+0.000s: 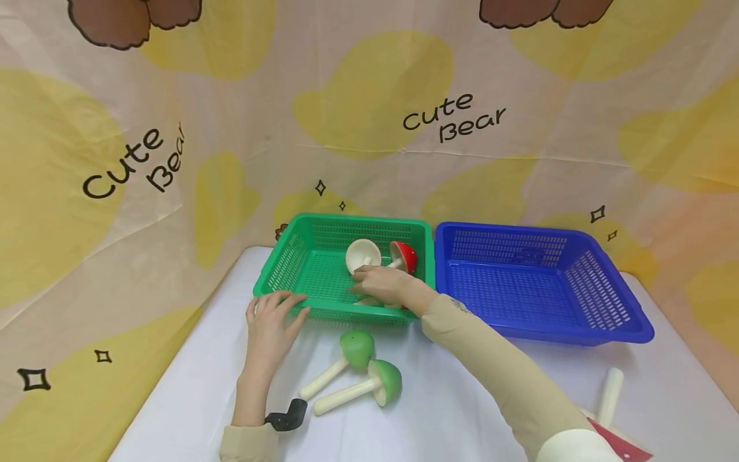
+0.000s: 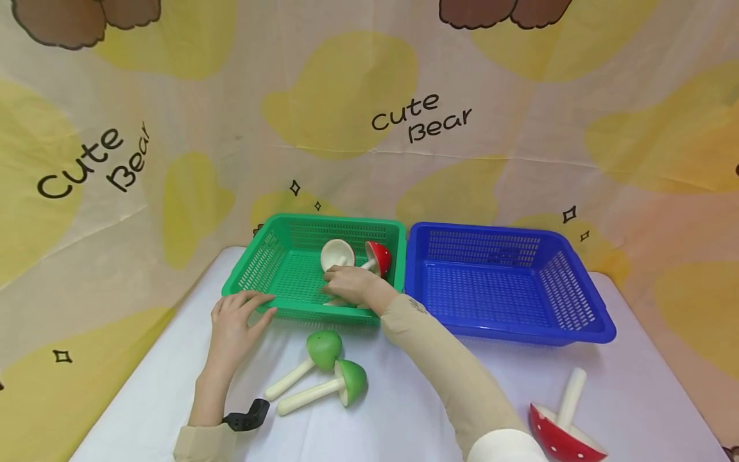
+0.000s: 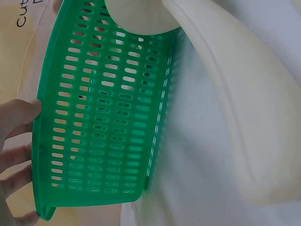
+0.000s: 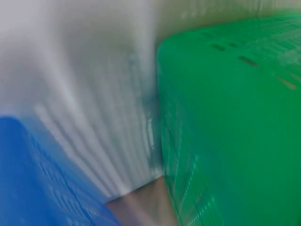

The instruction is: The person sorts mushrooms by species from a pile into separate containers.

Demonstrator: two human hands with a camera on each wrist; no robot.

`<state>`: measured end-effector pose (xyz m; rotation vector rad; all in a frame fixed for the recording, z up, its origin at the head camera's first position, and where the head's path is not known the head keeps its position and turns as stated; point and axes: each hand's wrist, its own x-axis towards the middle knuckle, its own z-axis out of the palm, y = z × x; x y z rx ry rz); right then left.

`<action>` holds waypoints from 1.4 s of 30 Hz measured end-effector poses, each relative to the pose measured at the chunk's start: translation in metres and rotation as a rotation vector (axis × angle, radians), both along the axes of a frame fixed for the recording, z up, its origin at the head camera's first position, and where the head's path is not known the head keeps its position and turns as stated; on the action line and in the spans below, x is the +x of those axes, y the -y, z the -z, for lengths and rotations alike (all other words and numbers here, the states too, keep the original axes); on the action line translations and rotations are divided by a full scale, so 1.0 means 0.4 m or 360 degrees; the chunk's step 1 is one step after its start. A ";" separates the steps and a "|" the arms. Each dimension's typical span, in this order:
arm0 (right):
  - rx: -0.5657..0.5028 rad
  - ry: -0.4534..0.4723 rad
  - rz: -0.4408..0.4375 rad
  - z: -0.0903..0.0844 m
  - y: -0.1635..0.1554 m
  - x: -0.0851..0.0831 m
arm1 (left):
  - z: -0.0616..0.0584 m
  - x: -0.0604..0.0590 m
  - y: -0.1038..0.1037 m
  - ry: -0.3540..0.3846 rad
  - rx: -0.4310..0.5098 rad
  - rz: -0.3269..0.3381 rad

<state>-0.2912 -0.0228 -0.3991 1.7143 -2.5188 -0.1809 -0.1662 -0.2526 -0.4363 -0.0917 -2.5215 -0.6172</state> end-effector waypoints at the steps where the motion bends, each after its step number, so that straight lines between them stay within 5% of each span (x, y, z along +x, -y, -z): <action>1: -0.0004 0.0045 0.0020 -0.001 0.000 0.002 | 0.000 0.000 0.000 0.0000 0.0001 0.0000; 7: -0.0083 0.0144 0.0045 -0.013 -0.003 0.017 | -0.001 -0.001 -0.001 -0.0002 0.0004 0.0003; 15: -0.0288 0.0210 0.0250 -0.048 -0.044 0.048 | -0.001 0.001 -0.002 0.0014 -0.0001 0.0001; 20: -0.0445 0.0207 0.0227 -0.060 -0.081 0.063 | 0.000 0.003 -0.002 0.0031 0.0004 0.0003; 42: -0.0753 -0.0139 0.0308 -0.109 -0.207 0.211 | -0.008 0.004 0.002 0.0039 0.0021 0.0022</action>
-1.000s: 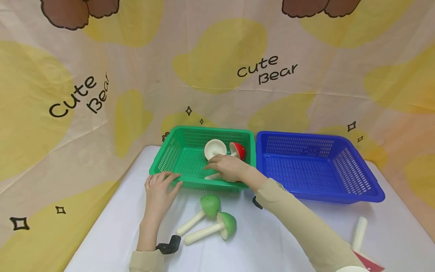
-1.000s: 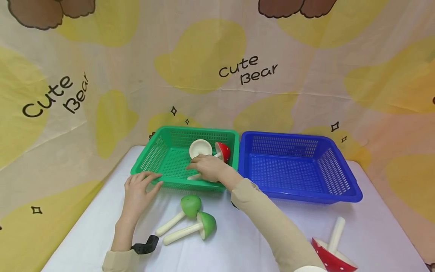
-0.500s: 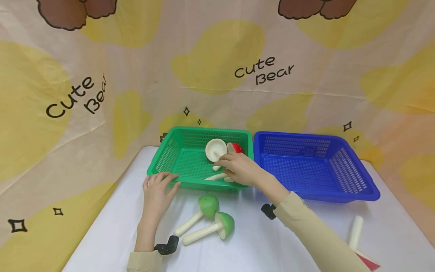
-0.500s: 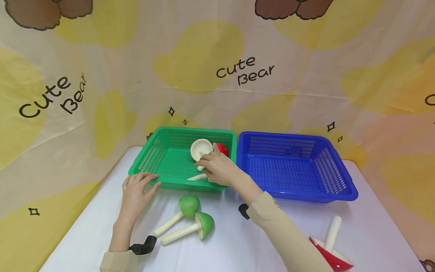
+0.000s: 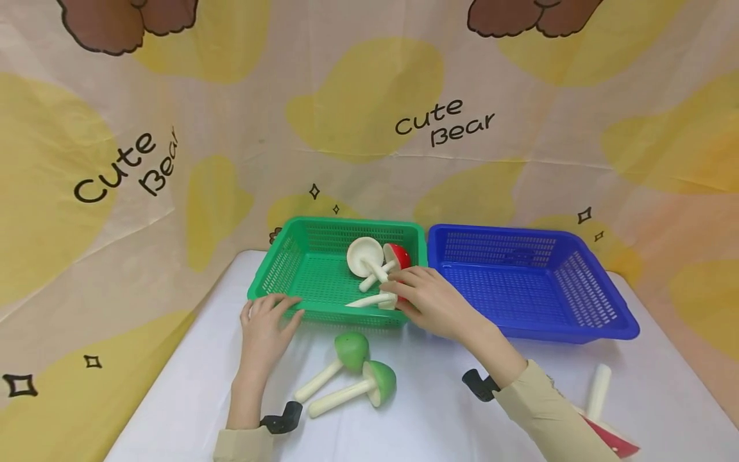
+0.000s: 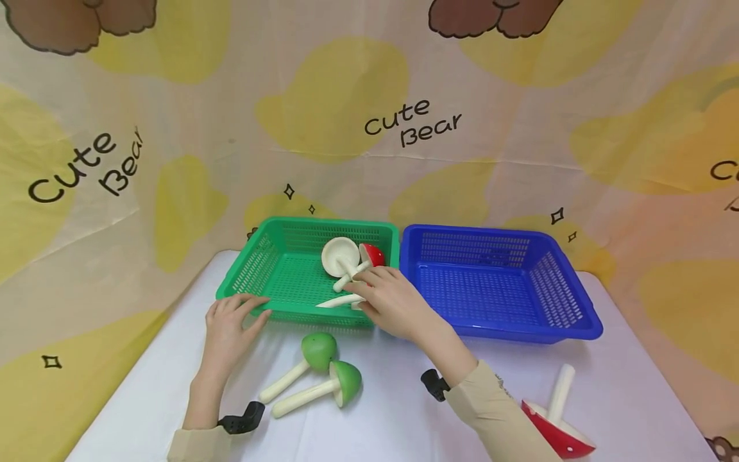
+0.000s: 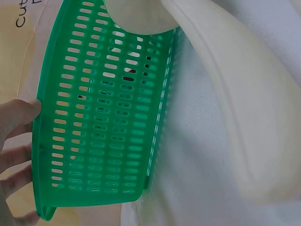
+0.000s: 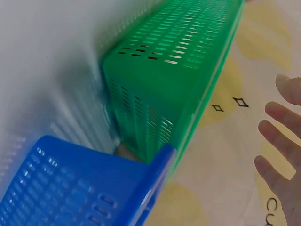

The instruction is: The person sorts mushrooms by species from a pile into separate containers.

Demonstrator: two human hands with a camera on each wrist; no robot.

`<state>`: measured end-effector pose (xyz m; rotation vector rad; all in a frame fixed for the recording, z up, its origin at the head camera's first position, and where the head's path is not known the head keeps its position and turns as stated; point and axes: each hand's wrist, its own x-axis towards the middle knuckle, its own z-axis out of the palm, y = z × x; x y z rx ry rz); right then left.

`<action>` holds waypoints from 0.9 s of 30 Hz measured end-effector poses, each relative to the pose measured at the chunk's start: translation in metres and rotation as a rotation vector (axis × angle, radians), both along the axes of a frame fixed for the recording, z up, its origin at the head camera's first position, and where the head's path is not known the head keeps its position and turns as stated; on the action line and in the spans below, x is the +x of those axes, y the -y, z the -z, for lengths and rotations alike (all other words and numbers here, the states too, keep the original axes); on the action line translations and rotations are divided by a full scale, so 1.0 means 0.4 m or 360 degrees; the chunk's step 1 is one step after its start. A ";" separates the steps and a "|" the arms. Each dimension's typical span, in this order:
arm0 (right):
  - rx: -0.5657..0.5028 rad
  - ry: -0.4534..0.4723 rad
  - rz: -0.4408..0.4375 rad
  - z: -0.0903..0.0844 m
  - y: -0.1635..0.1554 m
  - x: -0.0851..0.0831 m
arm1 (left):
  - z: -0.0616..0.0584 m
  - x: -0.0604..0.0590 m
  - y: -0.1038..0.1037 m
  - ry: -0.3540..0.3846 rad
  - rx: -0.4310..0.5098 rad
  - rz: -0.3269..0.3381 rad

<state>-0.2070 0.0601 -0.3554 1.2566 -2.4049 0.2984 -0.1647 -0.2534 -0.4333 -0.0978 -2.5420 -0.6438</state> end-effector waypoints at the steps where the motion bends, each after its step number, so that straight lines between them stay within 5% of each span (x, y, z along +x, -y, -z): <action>1: -0.0011 -0.0009 0.0003 -0.001 -0.007 0.007 | 0.000 0.000 -0.001 0.0002 0.0002 0.0001; 27: -0.0163 -0.0313 0.0185 0.033 -0.253 0.200 | 0.004 0.000 -0.004 -0.0001 -0.0007 -0.0012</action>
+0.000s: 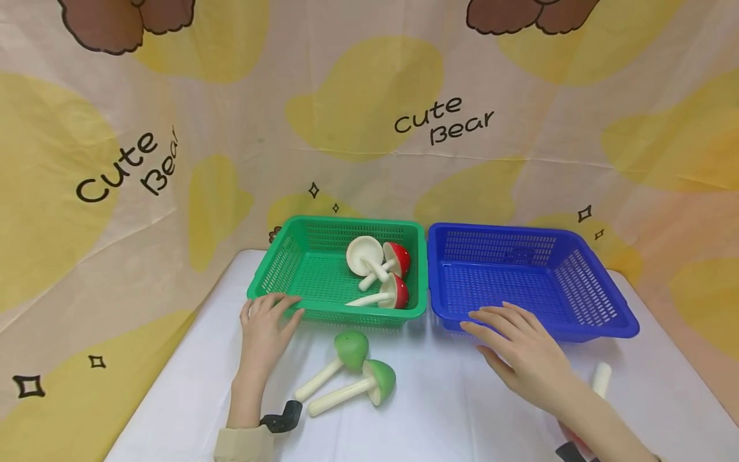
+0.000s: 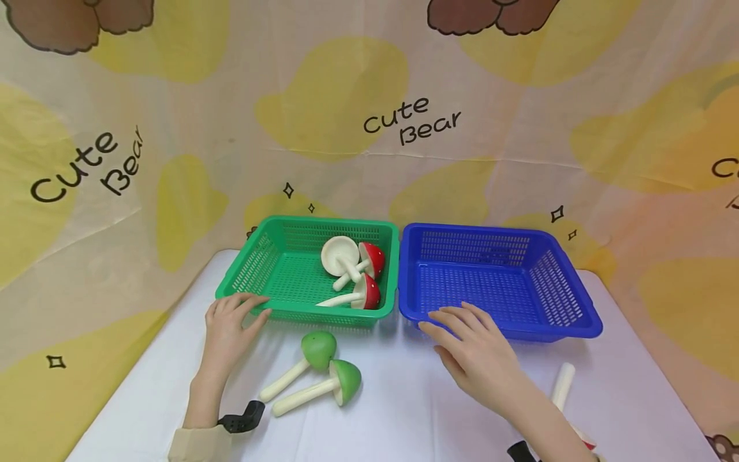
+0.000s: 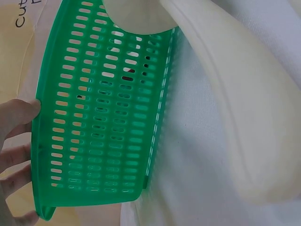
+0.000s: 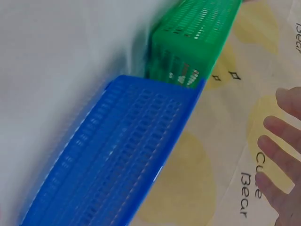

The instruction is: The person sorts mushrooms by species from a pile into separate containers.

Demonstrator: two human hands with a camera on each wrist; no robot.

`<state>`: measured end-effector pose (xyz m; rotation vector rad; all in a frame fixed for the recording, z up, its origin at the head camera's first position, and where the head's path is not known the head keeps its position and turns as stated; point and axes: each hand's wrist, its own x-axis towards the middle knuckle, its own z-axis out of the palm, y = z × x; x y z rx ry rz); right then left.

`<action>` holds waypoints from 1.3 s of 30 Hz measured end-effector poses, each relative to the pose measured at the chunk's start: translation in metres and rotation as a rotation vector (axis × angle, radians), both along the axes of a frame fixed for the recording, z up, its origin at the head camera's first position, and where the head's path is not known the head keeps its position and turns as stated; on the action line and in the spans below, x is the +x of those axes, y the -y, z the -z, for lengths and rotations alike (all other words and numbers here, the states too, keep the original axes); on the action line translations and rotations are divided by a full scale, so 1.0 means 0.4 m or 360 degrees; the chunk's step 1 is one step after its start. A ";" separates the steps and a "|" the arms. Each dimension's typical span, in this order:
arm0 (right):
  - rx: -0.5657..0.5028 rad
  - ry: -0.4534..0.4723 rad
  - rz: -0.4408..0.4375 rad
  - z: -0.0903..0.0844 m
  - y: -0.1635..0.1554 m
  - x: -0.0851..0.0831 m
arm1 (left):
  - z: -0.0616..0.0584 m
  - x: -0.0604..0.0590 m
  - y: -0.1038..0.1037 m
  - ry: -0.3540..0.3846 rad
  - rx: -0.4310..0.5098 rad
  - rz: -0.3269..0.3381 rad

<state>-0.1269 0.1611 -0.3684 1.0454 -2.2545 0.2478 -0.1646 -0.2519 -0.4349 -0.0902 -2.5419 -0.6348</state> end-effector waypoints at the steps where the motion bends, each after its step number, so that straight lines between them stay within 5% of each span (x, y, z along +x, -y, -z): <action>1: 0.0006 -0.0019 0.0014 0.003 -0.011 0.005 | 0.000 0.000 0.000 0.0001 0.0001 0.0001; 11: -0.0009 0.0003 0.0119 0.061 -0.122 0.069 | 0.001 0.000 -0.001 -0.0006 0.0006 0.0009; 24: 0.0026 0.0272 0.0431 0.132 -0.237 0.145 | -0.003 0.002 -0.005 -0.0002 0.0009 0.0020; 27: 0.0068 0.0395 0.0571 0.149 -0.254 0.163 | -0.004 0.004 -0.005 0.0000 0.0012 0.0020; 34: 0.0250 0.1083 0.0988 0.184 -0.282 0.193 | -0.003 0.005 -0.003 -0.0002 0.0010 0.0019; 39: 0.0340 0.1108 0.1071 0.207 -0.293 0.201 | -0.002 0.005 -0.003 0.0008 0.0012 0.0018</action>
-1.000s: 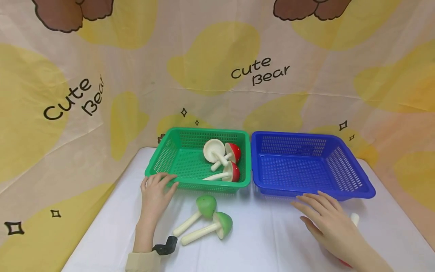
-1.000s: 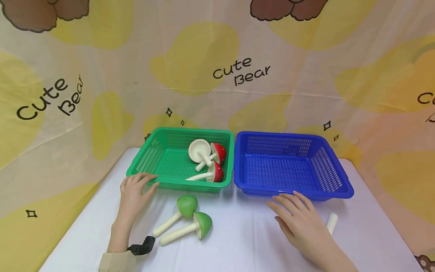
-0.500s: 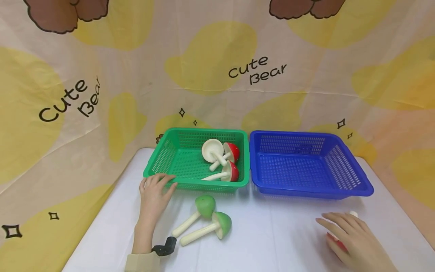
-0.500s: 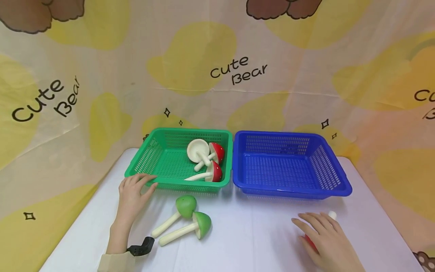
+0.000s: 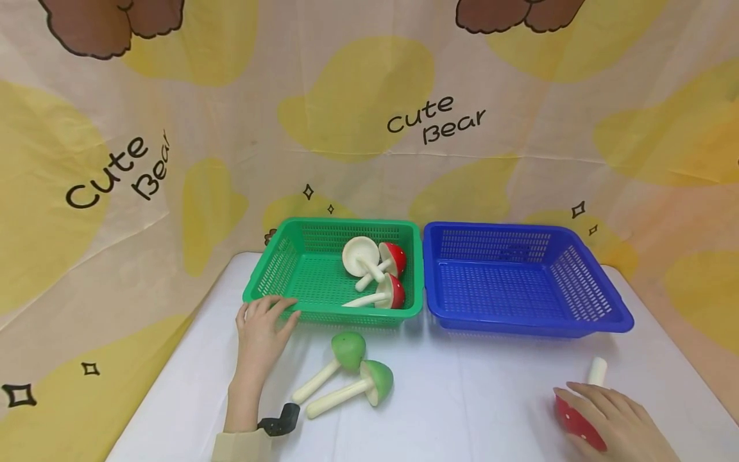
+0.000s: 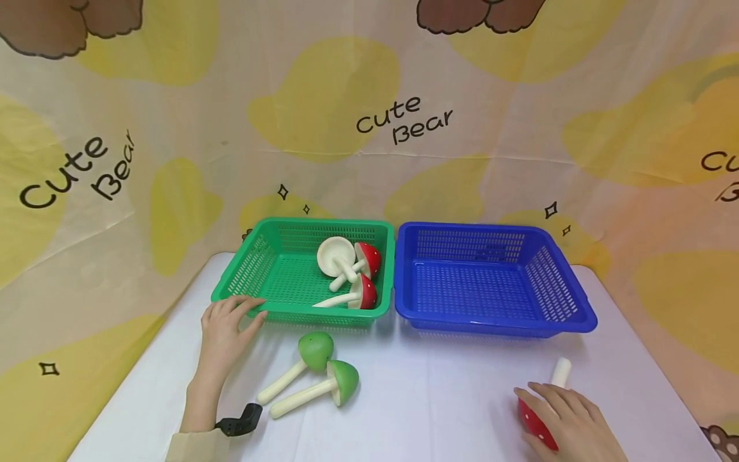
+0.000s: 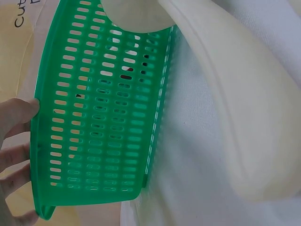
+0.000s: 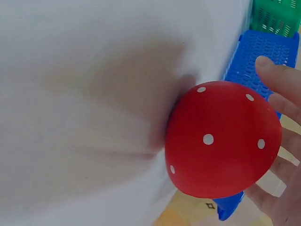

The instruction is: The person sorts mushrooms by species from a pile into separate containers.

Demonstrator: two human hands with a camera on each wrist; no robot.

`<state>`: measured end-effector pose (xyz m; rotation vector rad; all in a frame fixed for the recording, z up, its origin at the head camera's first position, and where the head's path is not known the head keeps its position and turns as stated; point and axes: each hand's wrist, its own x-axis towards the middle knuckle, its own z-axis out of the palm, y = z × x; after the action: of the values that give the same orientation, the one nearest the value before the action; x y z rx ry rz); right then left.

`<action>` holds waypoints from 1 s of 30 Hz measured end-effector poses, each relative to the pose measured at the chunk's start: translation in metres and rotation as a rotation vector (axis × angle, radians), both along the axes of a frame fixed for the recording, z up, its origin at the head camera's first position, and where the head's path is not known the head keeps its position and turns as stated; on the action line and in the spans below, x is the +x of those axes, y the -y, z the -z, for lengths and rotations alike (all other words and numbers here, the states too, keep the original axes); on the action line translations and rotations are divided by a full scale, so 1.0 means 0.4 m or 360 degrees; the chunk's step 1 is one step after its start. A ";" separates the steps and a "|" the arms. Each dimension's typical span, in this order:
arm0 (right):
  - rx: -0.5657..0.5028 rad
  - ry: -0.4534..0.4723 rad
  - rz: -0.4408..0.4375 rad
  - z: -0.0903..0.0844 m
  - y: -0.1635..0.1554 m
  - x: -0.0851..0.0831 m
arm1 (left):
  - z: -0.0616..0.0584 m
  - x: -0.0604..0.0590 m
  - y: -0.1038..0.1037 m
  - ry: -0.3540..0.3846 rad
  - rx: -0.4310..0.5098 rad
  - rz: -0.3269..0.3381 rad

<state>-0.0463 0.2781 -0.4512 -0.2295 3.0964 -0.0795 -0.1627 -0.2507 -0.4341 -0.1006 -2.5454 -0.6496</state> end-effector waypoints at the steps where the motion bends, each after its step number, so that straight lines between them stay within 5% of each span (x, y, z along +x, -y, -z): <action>1: 0.0013 0.0011 0.0006 0.004 -0.002 0.001 | 0.000 0.000 0.000 0.0000 0.0000 -0.0001; 23: 0.0236 0.0092 -0.0005 0.047 -0.030 -0.003 | 0.003 0.001 0.001 -0.0037 0.0005 0.0000; 30: 0.0311 0.0282 -0.0086 0.024 -0.045 -0.011 | 0.010 -0.001 0.004 -0.0058 0.0005 0.0018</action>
<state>-0.0509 0.2962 -0.4607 -0.2819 2.8937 0.1926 -0.1631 -0.2521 -0.4380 -0.1247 -2.5106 -0.6501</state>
